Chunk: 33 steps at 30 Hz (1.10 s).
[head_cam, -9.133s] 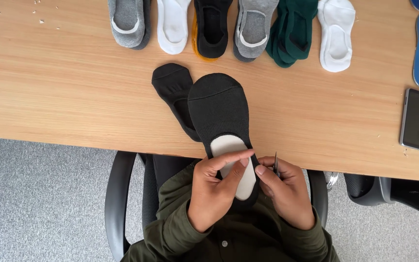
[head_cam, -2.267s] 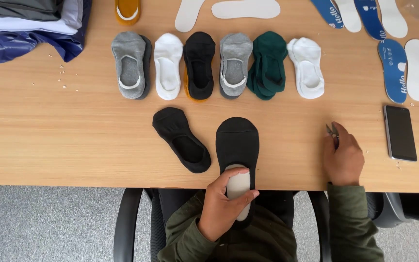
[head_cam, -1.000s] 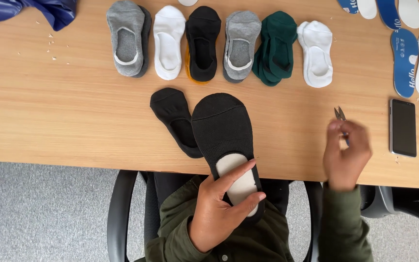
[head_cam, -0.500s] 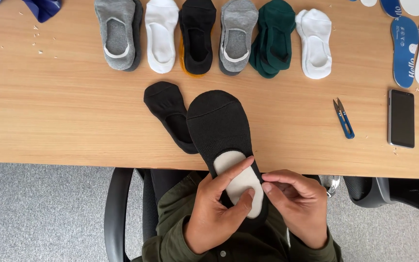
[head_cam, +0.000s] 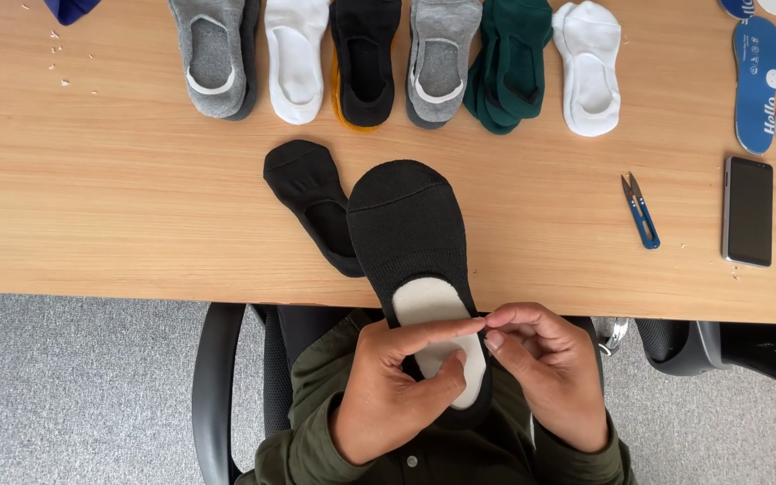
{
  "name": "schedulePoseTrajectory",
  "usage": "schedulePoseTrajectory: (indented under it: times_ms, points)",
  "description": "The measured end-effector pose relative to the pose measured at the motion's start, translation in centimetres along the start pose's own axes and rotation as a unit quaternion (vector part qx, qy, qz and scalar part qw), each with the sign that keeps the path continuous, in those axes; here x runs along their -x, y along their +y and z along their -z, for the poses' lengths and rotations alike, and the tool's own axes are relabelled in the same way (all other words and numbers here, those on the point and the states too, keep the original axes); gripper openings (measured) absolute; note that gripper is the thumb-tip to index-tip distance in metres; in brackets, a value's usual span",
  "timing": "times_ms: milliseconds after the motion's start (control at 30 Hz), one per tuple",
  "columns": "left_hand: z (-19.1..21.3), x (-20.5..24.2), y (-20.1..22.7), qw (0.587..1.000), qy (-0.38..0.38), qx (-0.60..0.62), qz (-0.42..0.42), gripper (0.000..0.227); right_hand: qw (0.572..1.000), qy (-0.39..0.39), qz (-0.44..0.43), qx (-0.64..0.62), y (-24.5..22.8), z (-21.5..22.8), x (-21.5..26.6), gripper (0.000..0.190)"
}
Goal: Inserting a foam insole into a no-show sock and using a small tool to adjust the fit on a wooden work table.
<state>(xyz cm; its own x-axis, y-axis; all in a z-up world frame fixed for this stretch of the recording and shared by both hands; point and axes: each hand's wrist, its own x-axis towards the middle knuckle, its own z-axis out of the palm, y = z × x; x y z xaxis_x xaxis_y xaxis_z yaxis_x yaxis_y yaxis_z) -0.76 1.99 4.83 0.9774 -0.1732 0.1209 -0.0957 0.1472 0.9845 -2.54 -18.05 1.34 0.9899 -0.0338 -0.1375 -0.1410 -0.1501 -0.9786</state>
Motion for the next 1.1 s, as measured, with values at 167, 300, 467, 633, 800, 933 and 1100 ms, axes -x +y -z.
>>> schedulePoseTrajectory:
  times_ms: [167,300,467,633,800,933,1100]
  points:
    - [-0.1,-0.3,-1.0,0.998,0.041,0.024,0.038,0.018,0.997,-0.048,-0.009,-0.065,0.9,-0.8,-0.9,0.012]
    - [-0.2,-0.9,-3.0,0.992,0.088,0.036,0.079,0.008,0.986,-0.07,-0.046,-0.143,1.9,-1.8,-1.8,0.006]
    - [-0.6,-0.9,-4.3,0.987,0.128,0.042,0.086,0.009,0.995,-0.039,-0.052,-0.073,1.3,-1.9,-1.7,0.014]
    - [-1.1,-1.0,-3.7,0.989,0.139,0.016,0.049,0.013,0.998,-0.027,0.006,-0.054,0.1,-1.9,-1.0,0.022]
    - [-1.2,-0.9,-3.0,0.991,0.126,0.004,0.051,0.009,1.0,-0.006,0.029,0.01,-1.0,-2.1,-0.8,0.015]
    - [-1.2,-0.6,-2.6,0.992,0.116,0.007,0.047,0.008,0.999,-0.027,0.006,-0.026,0.1,-1.0,-0.5,0.013]
    - [-1.1,-0.3,-2.2,0.993,0.096,0.02,0.059,0.005,0.99,-0.066,-0.064,-0.111,0.3,-0.3,-0.7,0.015]
